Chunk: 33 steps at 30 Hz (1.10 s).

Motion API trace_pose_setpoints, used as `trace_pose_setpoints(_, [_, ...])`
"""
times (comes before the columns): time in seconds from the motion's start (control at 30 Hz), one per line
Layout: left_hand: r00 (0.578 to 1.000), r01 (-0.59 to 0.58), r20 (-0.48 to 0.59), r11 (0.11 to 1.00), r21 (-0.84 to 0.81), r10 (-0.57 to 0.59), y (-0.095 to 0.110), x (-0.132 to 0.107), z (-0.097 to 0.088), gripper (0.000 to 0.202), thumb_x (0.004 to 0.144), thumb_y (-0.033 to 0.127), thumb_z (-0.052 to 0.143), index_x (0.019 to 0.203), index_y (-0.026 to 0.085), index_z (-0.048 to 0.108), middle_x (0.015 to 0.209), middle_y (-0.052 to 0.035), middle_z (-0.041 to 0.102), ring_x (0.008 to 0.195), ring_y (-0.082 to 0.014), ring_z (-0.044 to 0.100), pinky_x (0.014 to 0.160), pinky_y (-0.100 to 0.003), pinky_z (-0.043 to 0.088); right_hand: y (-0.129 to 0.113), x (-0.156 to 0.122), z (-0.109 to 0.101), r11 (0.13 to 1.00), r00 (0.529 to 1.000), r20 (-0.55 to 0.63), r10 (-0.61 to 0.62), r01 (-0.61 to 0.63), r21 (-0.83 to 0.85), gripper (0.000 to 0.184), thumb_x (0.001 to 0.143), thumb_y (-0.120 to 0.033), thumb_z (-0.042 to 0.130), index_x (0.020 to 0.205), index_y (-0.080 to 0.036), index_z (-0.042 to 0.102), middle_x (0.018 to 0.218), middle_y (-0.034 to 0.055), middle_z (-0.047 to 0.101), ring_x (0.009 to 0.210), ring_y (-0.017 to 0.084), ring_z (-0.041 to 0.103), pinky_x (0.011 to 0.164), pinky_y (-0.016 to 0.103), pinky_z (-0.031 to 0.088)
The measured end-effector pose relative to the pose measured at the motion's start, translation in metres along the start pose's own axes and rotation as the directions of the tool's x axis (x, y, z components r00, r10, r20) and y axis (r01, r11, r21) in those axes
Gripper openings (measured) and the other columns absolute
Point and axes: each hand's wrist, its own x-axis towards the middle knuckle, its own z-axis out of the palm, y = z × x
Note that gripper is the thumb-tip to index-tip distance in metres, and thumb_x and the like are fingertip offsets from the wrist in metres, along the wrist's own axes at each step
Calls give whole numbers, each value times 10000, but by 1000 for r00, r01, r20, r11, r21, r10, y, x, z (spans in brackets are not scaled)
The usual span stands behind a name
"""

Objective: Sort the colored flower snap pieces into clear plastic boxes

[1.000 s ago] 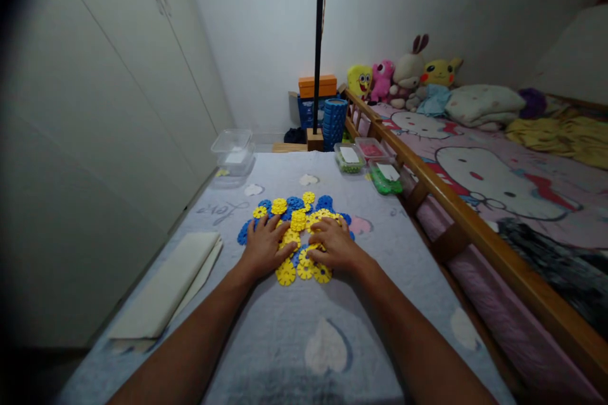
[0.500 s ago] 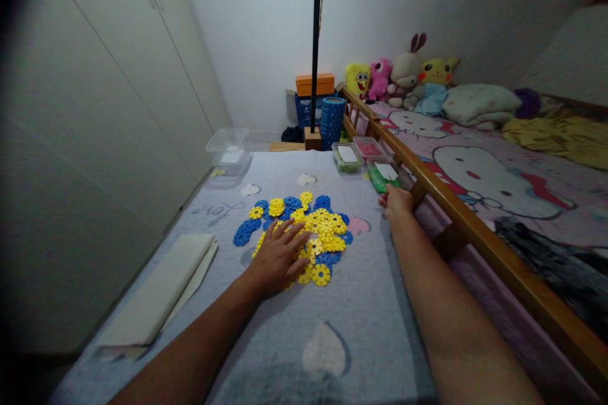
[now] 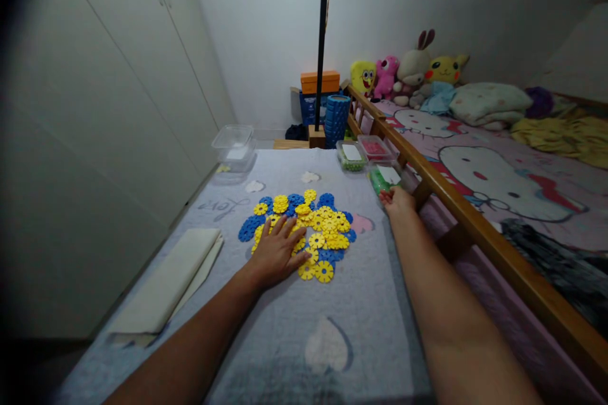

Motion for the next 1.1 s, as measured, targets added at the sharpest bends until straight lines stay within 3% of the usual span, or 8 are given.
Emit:
trace_pose_setpoints(0.17, [990, 11, -143, 1000, 4, -10, -5, 9, 0, 507, 1038, 493, 540, 1470, 249, 645, 1612, -139, 567, 1555, -378, 420, 1303, -663, 220, 18, -35, -4, 993, 993, -56, 99, -95, 73, 268, 757, -65, 641, 730, -236, 436, 550, -92, 500, 479, 96, 616, 492, 175, 576])
trace_pose_setpoints(0.37, [994, -42, -95, 999, 19, 43, -3, 25, 1, 516, 1039, 527, 527, 1484, 282, 622, 1628, -101, 558, 1589, -366, 374, 1305, -663, 216, 39, -86, -7, 971, 989, 16, 148, -148, 186, 242, 725, -71, 706, 747, -230, 524, 564, -59, 605, 559, 145, 713, 537, 235, 642])
trace_pose_setpoints(0.57, [971, 205, -137, 976, 66, -195, -5, 34, -3, 535, 1035, 558, 517, 1396, 194, 673, 1611, -194, 549, 1572, -443, 368, 1273, -732, 187, 52, -128, -1, 966, 976, 175, 128, -163, 203, 260, 689, -140, 815, 776, -223, 584, 615, -34, 684, 612, 167, 748, 540, 230, 650])
trace_pose_setpoints(0.67, [948, 247, -204, 969, -21, -246, -2, 30, -7, 473, 1012, 479, 590, 1362, 174, 683, 1603, -209, 548, 1565, -433, 378, 1278, -682, 236, 54, -148, 1, 967, 957, 254, 143, -190, 172, 307, 680, -197, 870, 802, -221, 589, 631, -37, 695, 611, 152, 746, 526, 196, 630])
trace_pose_setpoints(0.77, [938, 183, -237, 942, -281, -253, 7, 27, -10, 308, 978, 367, 641, 1219, 192, 719, 1428, -175, 677, 1410, -355, 563, 1223, -544, 396, 56, -167, 6, 968, 926, 341, 161, -215, 127, 377, 648, -238, 918, 821, -224, 583, 652, -43, 706, 605, 143, 742, 519, 188, 622])
trace_pose_setpoints(0.83, [930, 147, -207, 826, -545, -302, 13, 25, -10, 214, 963, 350, 642, 1104, 203, 708, 1209, -127, 748, 1200, -287, 682, 1097, -455, 509, 58, -178, 10, 967, 908, 384, 168, -228, 115, 407, 627, -261, 939, 821, -223, 583, 658, -45, 709, 603, 139, 739, 521, 185, 619])
trace_pose_setpoints(0.93, [894, 156, -82, 478, -864, -440, 20, 23, -8, 238, 906, 421, 692, 987, 205, 634, 963, -63, 733, 914, -215, 723, 857, -355, 573, 63, -194, 19, 965, 878, 441, 184, -246, 87, 435, 603, -304, 957, 806, -218, 582, 669, -32, 725, 598, 136, 738, 517, 181, 606])
trace_pose_setpoints(1.1, [781, 194, 158, -6, -981, -604, 21, 16, -7, 574, 695, 517, 851, 1046, 224, 504, 798, 8, 667, 686, -170, 692, 610, -258, 505, 65, -206, 19, 967, 778, 579, 246, -241, -87, 420, 632, -399, 927, 799, -205, 594, 674, 4, 743, 546, 131, 714, 472, 174, 544])
